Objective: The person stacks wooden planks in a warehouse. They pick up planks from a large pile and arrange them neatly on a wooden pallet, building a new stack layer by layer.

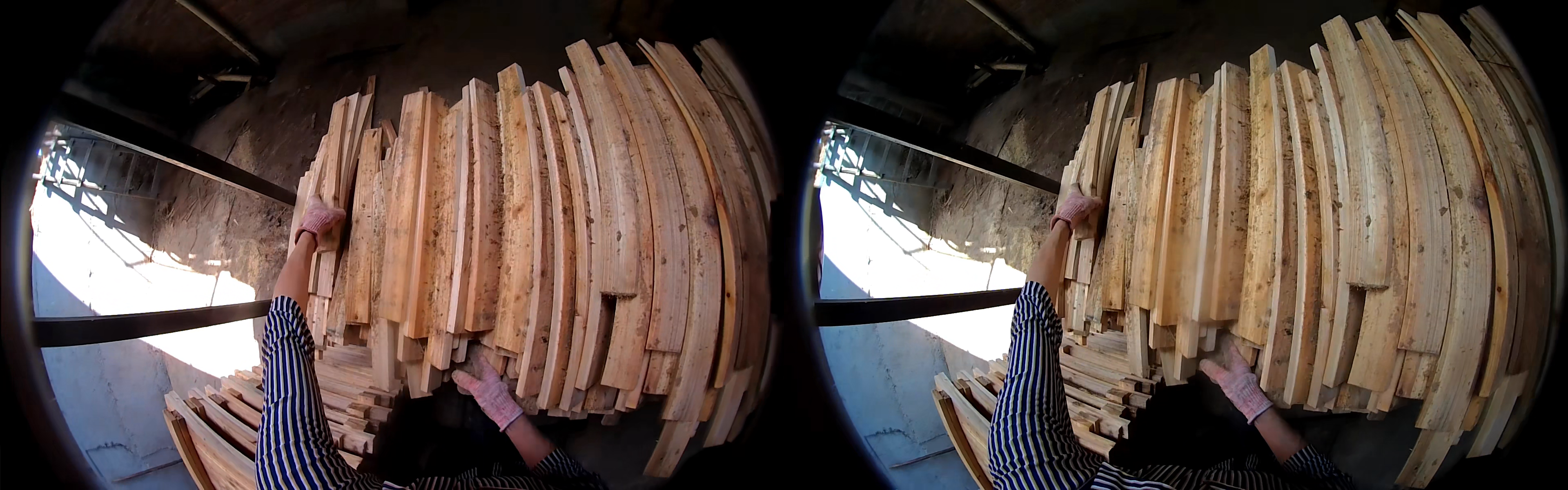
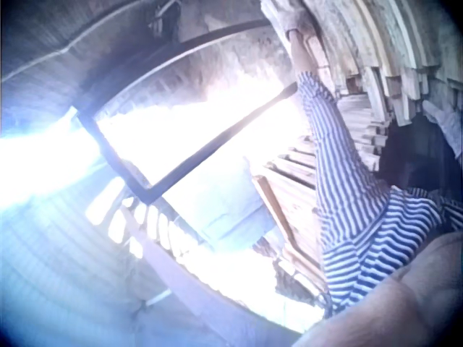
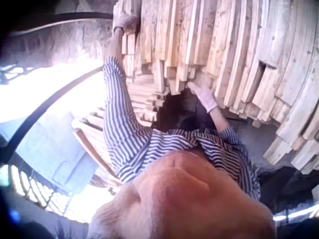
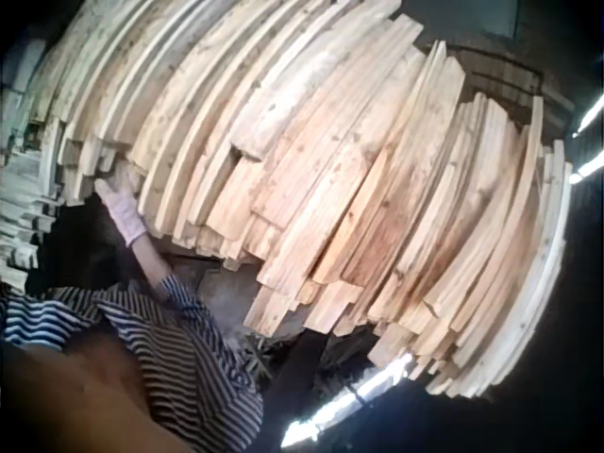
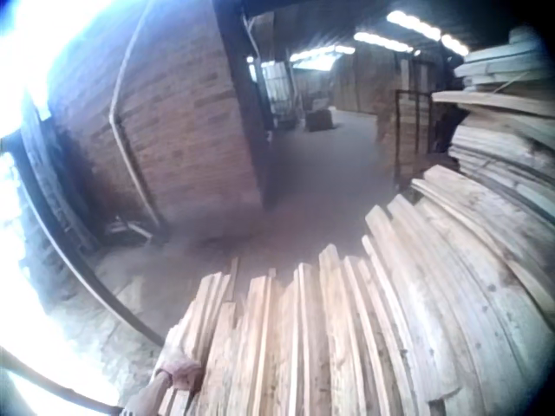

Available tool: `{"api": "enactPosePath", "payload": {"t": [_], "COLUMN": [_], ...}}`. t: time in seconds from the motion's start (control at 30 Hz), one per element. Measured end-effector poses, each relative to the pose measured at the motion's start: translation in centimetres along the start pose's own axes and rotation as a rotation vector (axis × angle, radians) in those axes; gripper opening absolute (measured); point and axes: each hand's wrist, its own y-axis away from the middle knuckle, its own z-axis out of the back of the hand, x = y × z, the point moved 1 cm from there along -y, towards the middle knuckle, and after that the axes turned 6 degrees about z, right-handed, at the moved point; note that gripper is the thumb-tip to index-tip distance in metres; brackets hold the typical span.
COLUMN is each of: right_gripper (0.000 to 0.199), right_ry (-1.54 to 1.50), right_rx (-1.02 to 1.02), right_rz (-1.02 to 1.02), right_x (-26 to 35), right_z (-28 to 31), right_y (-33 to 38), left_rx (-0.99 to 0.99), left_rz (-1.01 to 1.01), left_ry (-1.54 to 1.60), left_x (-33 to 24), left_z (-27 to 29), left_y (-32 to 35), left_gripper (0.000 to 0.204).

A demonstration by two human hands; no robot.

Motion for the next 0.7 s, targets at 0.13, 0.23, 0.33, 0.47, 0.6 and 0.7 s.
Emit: {"api": "enactPosePath", "payload": {"t": [0.13, 0.23, 0.33, 0.47, 0.6, 0.7], "right_gripper": [0.092, 0.093, 0.094, 0.097, 0.098, 0.086], "right_ry": [-0.159, -0.140, -0.136, -0.154, 0.040, 0.274], "right_rx": [0.179, 0.213, 0.250, 0.238, 0.215, 0.213], "right_rz": [-0.220, -0.152, -0.243, -0.242, -0.194, -0.106], "right_x": [0.4, 0.6, 2.2, -0.1, -1.8, 2.0], "right_z": [0.6, 0.5, 0.4, 1.3, 2.3, 1.0], "right_y": [-0.3, -0.4, -0.1, 0.2, -0.7, 0.3], "left_rx": [-0.105, -0.224, -0.236, -0.251, -0.333, -0.270], "left_rz": [0.043, 0.006, 0.096, 0.144, 0.175, 0.179], "left_ry": [-0.065, -0.205, -0.208, -0.283, -0.346, -0.315], "left_x": [4.2, 3.0, 3.7, 3.2, 1.4, 2.6], "left_z": [1.0, -0.4, -0.6, -0.1, -2.6, -0.6], "left_y": [0.4, 1.9, 1.8, 2.0, 2.0, 1.7], "left_gripper": [0.089, 0.096, 0.101, 0.080, 0.071, 0.079]}}
